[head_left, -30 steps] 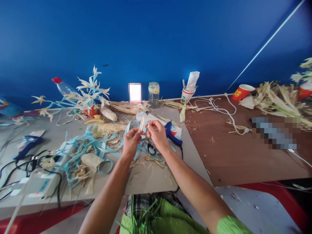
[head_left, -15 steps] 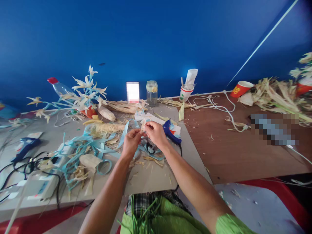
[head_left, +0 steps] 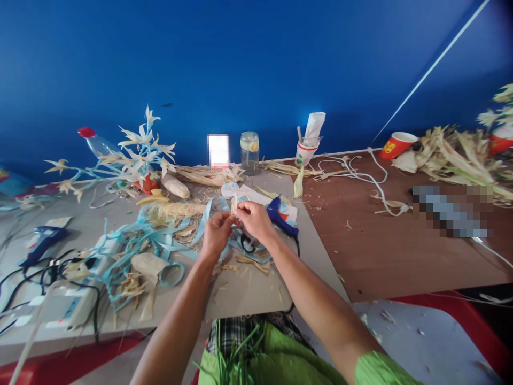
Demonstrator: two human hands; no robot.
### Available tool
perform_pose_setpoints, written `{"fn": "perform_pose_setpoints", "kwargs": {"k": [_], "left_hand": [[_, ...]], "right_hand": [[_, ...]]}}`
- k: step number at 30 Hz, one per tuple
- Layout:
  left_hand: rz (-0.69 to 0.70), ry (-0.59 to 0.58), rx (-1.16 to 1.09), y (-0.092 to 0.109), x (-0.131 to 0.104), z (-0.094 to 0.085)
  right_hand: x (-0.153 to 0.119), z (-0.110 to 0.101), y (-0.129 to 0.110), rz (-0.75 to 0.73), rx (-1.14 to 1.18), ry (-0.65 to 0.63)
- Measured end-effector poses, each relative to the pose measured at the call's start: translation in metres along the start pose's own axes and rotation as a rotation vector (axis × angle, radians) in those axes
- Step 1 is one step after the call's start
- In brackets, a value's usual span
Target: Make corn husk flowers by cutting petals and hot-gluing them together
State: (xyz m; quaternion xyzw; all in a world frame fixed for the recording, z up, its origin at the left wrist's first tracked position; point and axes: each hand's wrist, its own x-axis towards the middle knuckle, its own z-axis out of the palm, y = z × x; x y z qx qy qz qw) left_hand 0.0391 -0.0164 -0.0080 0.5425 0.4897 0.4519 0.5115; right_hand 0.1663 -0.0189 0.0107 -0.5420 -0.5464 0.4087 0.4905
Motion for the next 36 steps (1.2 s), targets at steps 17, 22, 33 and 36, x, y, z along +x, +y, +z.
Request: {"fn": "perform_pose_setpoints", "kwargs": {"k": [17, 22, 33, 36], "left_hand": [[0.002, 0.035, -0.025, 0.002, 0.001, -0.003], [0.038, 0.031, -0.116, 0.005, 0.002, -0.007], [-0.085, -0.098, -0.222, 0.0, 0.003, -0.011], [-0.06, -0.06, -0.241, 0.0, 0.004, -0.012]], "right_hand": [[0.003, 0.0, 0.003, 0.139, 0.361, 0.075], [0.003, 0.0, 0.003, 0.145, 0.345, 0.066], [0.007, 0.001, 0.014, 0.058, 0.278, 0.122], [0.007, 0.0, 0.015, 0.047, 0.233, 0.122]]}}
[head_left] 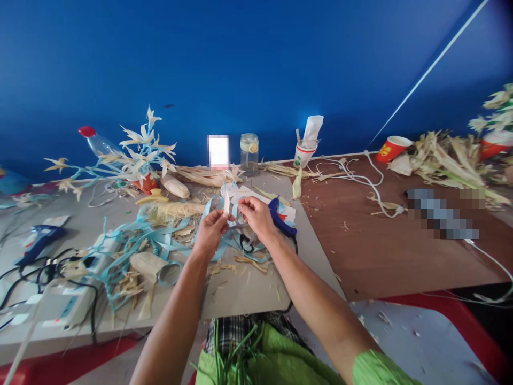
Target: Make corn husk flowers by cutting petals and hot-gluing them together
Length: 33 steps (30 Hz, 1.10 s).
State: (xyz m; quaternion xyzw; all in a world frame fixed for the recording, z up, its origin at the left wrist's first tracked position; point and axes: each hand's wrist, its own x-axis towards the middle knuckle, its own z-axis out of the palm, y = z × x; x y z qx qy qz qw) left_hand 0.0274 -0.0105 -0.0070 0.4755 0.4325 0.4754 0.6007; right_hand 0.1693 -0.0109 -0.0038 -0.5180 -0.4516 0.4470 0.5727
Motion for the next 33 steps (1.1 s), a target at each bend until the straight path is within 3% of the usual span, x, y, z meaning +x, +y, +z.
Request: {"fn": "perform_pose_setpoints", "kwargs": {"k": [7, 13, 17, 28, 33], "left_hand": [[0.18, 0.251, -0.143, 0.003, 0.008, -0.01], [0.241, 0.335, -0.038, 0.0, 0.011, -0.017], [0.224, 0.312, 0.057, 0.001, 0.009, -0.014], [0.212, 0.289, 0.121, 0.002, 0.007, -0.01], [0.209, 0.288, 0.136, 0.001, 0.008, -0.011]], "right_hand": [[-0.01, 0.008, -0.005, -0.127, -0.284, -0.101], [-0.033, 0.017, -0.018, -0.217, -0.748, -0.516], [-0.038, 0.016, -0.024, -0.206, -0.945, -0.654], [-0.035, 0.009, -0.023, -0.22, -1.003, -0.695], [-0.031, 0.008, -0.022, -0.23, -0.964, -0.609]]}}
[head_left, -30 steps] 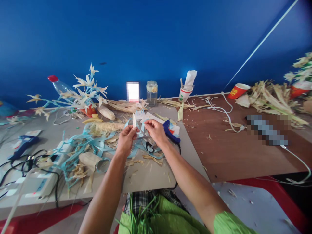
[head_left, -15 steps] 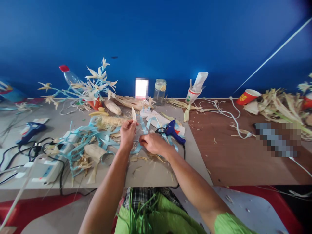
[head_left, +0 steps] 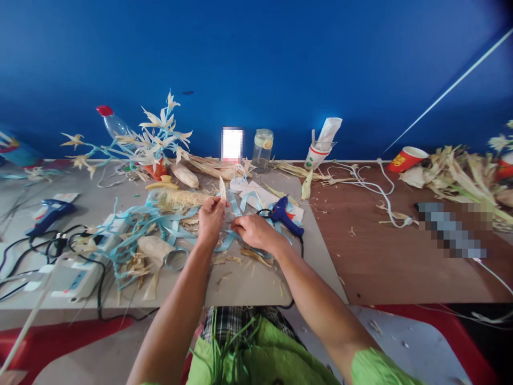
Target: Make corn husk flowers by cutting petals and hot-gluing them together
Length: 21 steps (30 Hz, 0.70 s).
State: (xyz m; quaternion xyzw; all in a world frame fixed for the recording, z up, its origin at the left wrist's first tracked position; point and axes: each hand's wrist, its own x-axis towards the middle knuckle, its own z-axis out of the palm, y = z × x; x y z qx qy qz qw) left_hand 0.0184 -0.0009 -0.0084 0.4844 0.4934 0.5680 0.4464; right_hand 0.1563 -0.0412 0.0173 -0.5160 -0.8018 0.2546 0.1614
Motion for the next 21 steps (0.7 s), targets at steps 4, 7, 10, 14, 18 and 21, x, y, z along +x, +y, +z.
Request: {"fn": "perform_pose_setpoints", "kwargs": {"k": [4, 7, 10, 14, 18, 21], "left_hand": [[0.002, 0.001, 0.029, -0.003, 0.001, -0.001], [-0.008, 0.004, 0.045, -0.004, 0.001, 0.0], [-0.008, -0.006, 0.051, -0.002, -0.001, 0.002], [-0.015, -0.013, 0.043, -0.001, -0.002, 0.003], [-0.02, -0.019, 0.041, 0.0, -0.003, 0.003], [-0.023, -0.02, 0.035, 0.0, -0.003, 0.003]], "right_hand": [[0.005, -0.002, 0.008, 0.043, -0.01, 0.195], [0.006, -0.008, 0.016, 0.114, -0.002, 0.295], [0.003, -0.017, 0.022, 0.137, 0.009, 0.31], [-0.008, -0.028, 0.025, 0.162, 0.018, 0.249], [-0.017, -0.034, 0.028, 0.201, -0.022, 0.25], [-0.019, -0.04, 0.032, 0.228, -0.036, 0.379]]}}
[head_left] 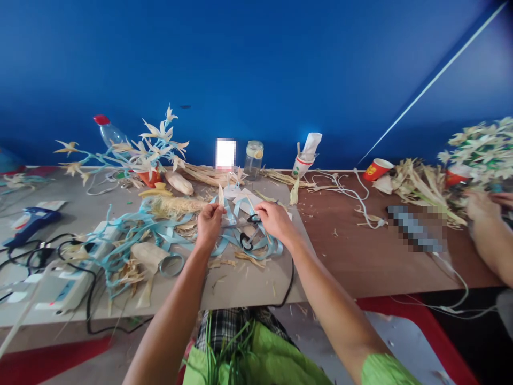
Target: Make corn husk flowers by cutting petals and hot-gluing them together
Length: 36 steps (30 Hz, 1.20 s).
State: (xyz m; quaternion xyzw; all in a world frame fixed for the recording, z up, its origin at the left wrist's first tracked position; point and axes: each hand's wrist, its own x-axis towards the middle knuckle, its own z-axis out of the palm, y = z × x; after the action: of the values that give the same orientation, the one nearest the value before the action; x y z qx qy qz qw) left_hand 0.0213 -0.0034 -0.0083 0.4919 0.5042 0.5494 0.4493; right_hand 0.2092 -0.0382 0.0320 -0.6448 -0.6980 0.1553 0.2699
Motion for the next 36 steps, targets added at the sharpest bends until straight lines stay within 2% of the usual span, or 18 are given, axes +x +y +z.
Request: {"fn": "perform_pose_setpoints", "kwargs": {"k": [2, 6, 15, 19, 24, 26, 32, 36], "left_hand": [[0.004, 0.004, 0.001, -0.001, 0.001, -0.001], [0.006, 0.018, 0.0, -0.003, 0.003, -0.002], [-0.009, 0.024, 0.0, -0.006, 0.003, -0.002], [-0.009, 0.014, 0.009, -0.006, 0.003, -0.002], [-0.015, 0.017, 0.029, -0.006, 0.003, 0.0], [-0.022, 0.013, 0.044, -0.005, 0.002, 0.001], [-0.017, 0.008, 0.032, -0.003, -0.001, 0.002], [-0.015, 0.012, 0.027, -0.003, -0.001, 0.003]], "right_hand": [[0.003, -0.005, 0.001, 0.046, 0.019, 0.06], [0.011, -0.014, 0.002, 0.143, 0.048, 0.07], [0.028, -0.015, 0.021, 0.16, -0.052, 0.085], [0.022, -0.019, 0.035, 0.177, -0.046, 0.113], [-0.003, -0.021, 0.05, 0.147, -0.07, 0.104], [-0.013, -0.019, 0.053, 0.167, -0.131, 0.058], [-0.024, -0.009, 0.049, 0.223, -0.336, -0.243], [-0.021, -0.007, 0.046, 0.248, -0.328, -0.264]]}}
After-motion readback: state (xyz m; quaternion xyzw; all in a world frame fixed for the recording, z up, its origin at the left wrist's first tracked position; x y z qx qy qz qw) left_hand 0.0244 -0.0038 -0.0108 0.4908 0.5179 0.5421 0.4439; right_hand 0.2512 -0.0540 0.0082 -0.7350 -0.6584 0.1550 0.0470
